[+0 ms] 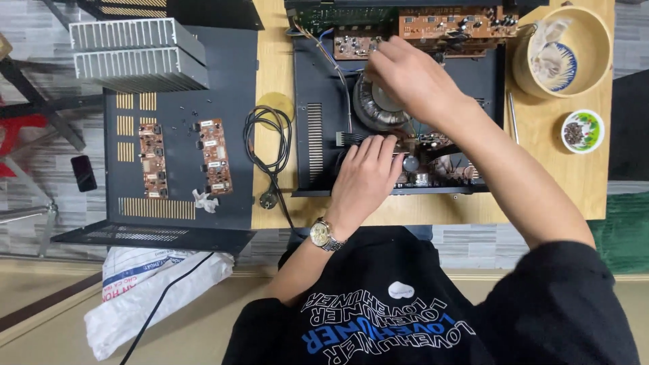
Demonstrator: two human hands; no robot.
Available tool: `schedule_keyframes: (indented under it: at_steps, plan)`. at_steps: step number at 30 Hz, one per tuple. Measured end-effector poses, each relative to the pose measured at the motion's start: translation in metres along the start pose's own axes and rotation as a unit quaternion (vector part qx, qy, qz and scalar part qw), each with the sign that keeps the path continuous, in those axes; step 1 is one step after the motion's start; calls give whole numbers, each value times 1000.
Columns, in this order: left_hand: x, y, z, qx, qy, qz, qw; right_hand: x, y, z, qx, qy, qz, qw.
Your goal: Reconnecting internal wire harnesses to a circuit board inside an electronic device during a repair.
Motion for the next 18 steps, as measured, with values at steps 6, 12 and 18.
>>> schedule_keyframes:
  at_steps: [6,12,18]
  plan:
    - [-1,3,0,-13,6,9,1000,30,26,-6,174,-41,2,984]
    - [6,1,-17,-57,-25,-27,998,17,50,34,121,53,-43,990]
    - [1,1,-2,-7,1,5,1000,-30,7,19,46,-76,-79,993]
Point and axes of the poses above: each hand's wrist, its own y-axis away from the middle knuckle, its own z-axis out of the back of the hand, x = y × z, the point moved 2 cm from there along -y, towards the middle knuckle, and after that the axes turned 11 degrees about z, right-handed, at the moved point
